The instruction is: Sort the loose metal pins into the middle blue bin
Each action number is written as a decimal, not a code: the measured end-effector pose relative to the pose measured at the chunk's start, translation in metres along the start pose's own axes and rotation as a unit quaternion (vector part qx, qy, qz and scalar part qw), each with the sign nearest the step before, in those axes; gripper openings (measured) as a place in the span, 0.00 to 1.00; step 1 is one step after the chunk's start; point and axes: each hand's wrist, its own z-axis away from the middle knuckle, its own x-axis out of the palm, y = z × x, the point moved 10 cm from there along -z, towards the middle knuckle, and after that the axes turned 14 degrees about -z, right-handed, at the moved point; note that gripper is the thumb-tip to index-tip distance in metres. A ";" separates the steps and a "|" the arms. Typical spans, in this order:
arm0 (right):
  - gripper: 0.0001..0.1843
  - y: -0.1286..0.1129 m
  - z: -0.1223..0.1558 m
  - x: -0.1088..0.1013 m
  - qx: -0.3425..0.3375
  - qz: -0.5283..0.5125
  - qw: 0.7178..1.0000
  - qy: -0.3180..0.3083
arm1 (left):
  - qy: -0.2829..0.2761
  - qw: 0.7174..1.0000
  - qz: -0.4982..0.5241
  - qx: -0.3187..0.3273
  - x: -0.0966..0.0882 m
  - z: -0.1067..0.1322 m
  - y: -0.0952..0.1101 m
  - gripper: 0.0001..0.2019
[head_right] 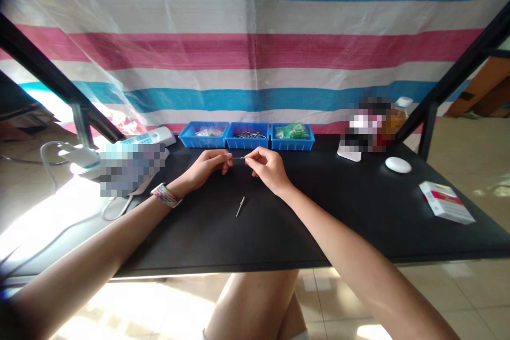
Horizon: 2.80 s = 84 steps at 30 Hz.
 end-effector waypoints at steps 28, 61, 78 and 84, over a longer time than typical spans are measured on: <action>0.11 -0.002 -0.001 -0.002 -0.006 -0.040 0.999 0.009 | -0.015 0.999 -0.014 0.032 0.004 0.007 0.014 0.17; 0.09 -0.032 -0.001 -0.005 -0.112 0.170 0.979 0.024 | -0.279 0.880 -0.353 0.151 0.060 0.051 0.048 0.21; 0.09 -0.021 0.001 0.009 -0.105 0.183 0.977 -0.021 | -0.238 0.902 -0.335 0.135 0.061 0.041 0.037 0.06; 0.09 -0.021 0.001 0.010 -0.104 0.200 0.974 -0.033 | -0.112 0.899 -0.381 0.183 0.045 0.030 0.041 0.10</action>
